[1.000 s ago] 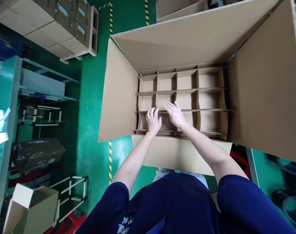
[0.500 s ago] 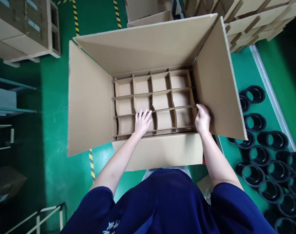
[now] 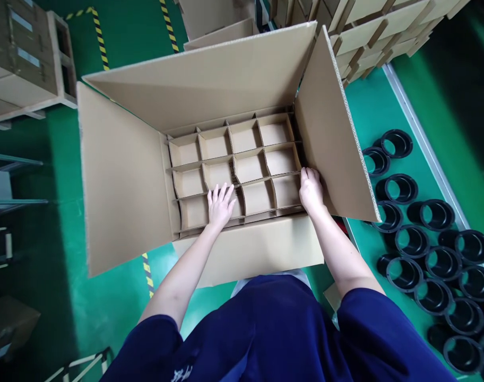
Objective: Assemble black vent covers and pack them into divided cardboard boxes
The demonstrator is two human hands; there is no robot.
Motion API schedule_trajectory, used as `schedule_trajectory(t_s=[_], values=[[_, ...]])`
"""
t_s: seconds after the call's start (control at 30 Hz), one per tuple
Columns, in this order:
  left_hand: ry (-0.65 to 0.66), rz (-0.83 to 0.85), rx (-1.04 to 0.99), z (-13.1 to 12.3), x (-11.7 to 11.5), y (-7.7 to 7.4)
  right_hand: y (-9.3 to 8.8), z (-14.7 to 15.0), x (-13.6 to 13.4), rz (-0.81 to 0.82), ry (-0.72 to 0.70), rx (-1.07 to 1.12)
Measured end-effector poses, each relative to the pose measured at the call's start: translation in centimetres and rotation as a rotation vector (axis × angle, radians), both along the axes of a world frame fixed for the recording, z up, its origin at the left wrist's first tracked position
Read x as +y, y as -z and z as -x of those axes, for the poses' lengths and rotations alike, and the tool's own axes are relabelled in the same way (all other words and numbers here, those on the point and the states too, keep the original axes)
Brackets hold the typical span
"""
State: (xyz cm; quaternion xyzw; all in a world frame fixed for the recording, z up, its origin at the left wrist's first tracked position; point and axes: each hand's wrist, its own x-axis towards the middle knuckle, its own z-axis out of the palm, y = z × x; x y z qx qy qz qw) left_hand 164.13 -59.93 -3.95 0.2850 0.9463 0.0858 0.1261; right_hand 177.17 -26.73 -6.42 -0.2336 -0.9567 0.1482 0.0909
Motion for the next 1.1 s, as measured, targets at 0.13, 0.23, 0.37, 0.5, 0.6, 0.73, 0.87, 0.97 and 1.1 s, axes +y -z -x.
schedule_trajectory(t_s=[0.13,0.23,0.37,0.5,0.6,0.73,0.87,0.97,1.1], values=[[0.006,-0.042,0.001,0.0,0.0,0.1,0.7,0.3,0.4,-0.017,-0.029,-0.072],[-0.018,-0.045,-0.007,0.0,0.1,-0.3,0.4,0.8,0.8,-0.013,-0.022,-0.065],[-0.054,-0.062,0.004,-0.5,1.3,-1.1,-1.2,1.3,-0.3,-0.065,-0.07,0.051],[0.083,-0.223,0.007,-1.0,5.2,-1.2,-2.2,1.8,-3.9,-0.003,-0.083,0.006],[0.243,-0.288,0.005,-0.7,8.8,-0.5,-2.0,2.7,-6.9,0.065,-0.086,-0.171],[0.307,-0.137,0.002,0.6,10.9,0.5,-1.5,3.7,-8.8,0.062,-0.073,-0.41],[0.374,-0.031,0.01,1.9,10.3,0.5,-1.3,3.9,-8.9,0.072,-0.044,-0.453],[0.401,0.017,0.036,2.3,10.0,0.2,-1.1,4.0,-9.0,0.088,-0.037,-0.467],[0.414,0.062,0.066,2.4,9.9,0.0,-1.0,4.1,-9.3,0.111,-0.029,-0.475]])
